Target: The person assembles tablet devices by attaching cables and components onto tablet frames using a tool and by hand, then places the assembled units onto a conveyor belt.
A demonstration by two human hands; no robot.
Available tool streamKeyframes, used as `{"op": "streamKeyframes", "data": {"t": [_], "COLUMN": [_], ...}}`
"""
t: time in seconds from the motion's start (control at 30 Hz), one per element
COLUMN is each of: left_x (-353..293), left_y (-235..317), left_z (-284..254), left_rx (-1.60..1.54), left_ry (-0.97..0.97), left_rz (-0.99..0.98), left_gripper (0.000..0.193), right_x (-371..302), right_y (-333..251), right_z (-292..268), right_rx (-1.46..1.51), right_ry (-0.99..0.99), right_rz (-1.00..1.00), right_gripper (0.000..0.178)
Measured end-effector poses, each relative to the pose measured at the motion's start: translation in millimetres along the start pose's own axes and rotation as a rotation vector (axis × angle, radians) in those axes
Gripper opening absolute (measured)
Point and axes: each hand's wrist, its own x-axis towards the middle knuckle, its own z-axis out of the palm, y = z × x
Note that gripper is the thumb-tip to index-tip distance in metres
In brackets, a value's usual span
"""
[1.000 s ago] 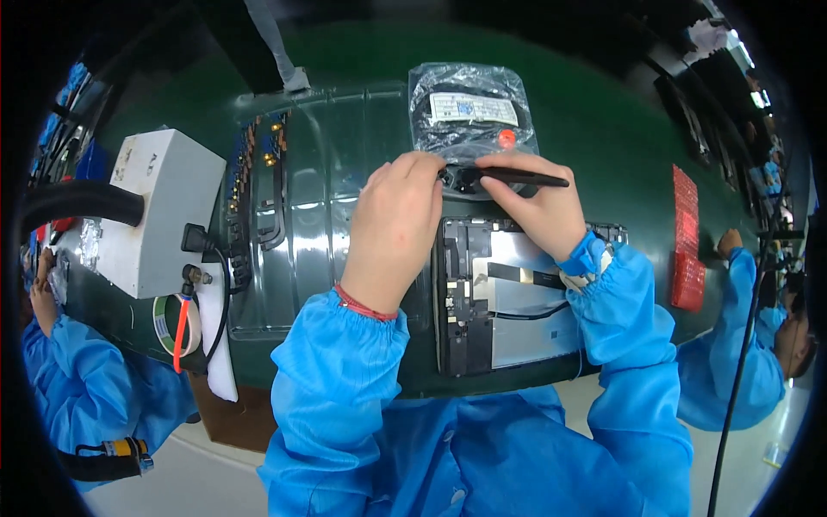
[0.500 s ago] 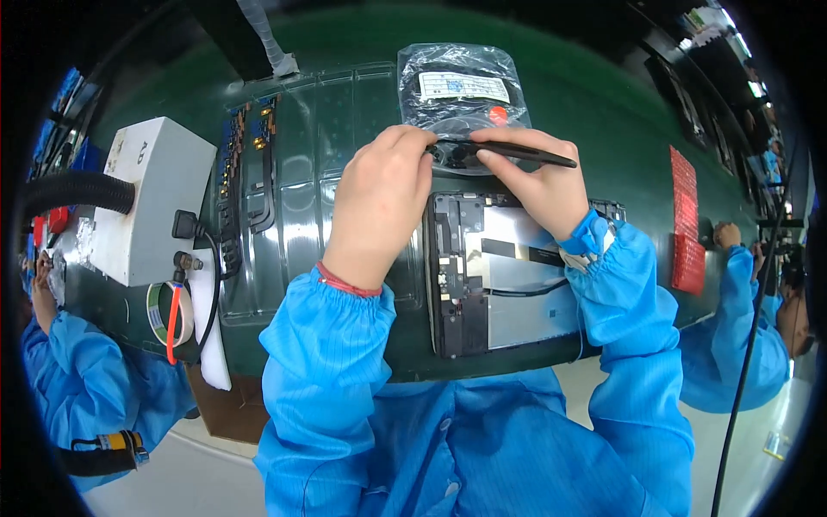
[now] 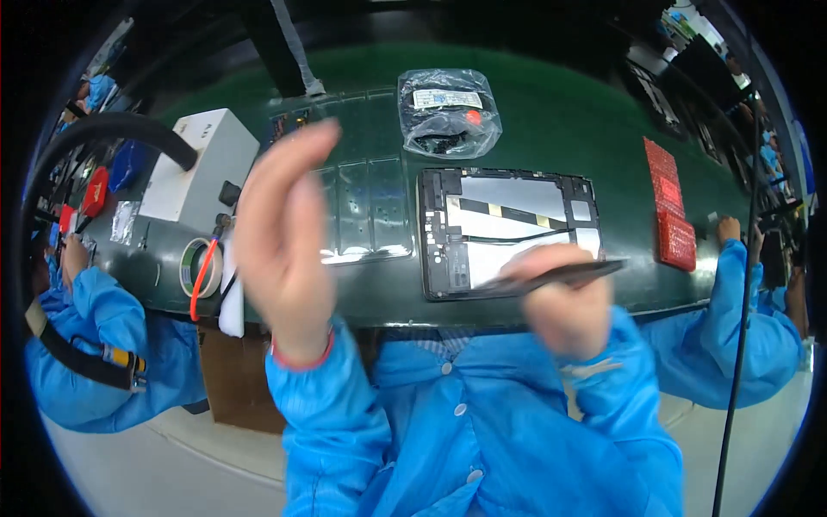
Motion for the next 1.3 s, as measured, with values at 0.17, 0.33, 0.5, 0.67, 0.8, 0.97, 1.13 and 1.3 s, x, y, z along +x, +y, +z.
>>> {"op": "streamKeyframes", "data": {"t": [0.17,0.33,0.5,0.67,0.8,0.97,1.13,1.3], "left_x": [-101.8,-216.0,-187.2,-185.8,-171.5,-113.2,-22.2,-1.9], "left_y": [1.1,-60.0,-38.2,-48.3,-32.8,-4.9,-2.3,-59.7], "left_z": [-107.6,-270.8,-290.9,-300.2,-246.4,-144.3,23.6,131.1], "left_rx": [-0.288,-0.982,-0.681,-0.465,-0.608,-0.818,-0.165,0.341], "left_ry": [0.597,0.668,1.232,1.196,1.073,0.62,-0.273,-0.648], "left_rz": [-0.638,-0.582,-0.674,-0.814,-0.719,-0.496,-0.396,0.127], "left_gripper": [0.026,0.036,0.037,0.037,0.036,0.04,0.026,0.021], "right_x": [12.1,30.5,29.0,22.0,11.4,-21.9,22.5,78.5], "right_y": [96.9,225.9,268.2,254.0,185.2,70.7,4.2,27.1], "right_z": [128.9,269.9,332.1,326.5,246.4,90.5,-36.2,-133.6], "right_rx": [0.705,0.663,0.566,0.681,0.779,0.657,-0.255,-0.588], "right_ry": [-0.205,-0.134,-0.059,-0.141,-0.183,-0.185,0.181,0.221], "right_rz": [0.589,1.043,1.018,1.038,0.939,0.539,-0.062,0.069], "right_gripper": [0.023,0.02,0.017,0.015,0.019,0.021,0.017,0.014]}}
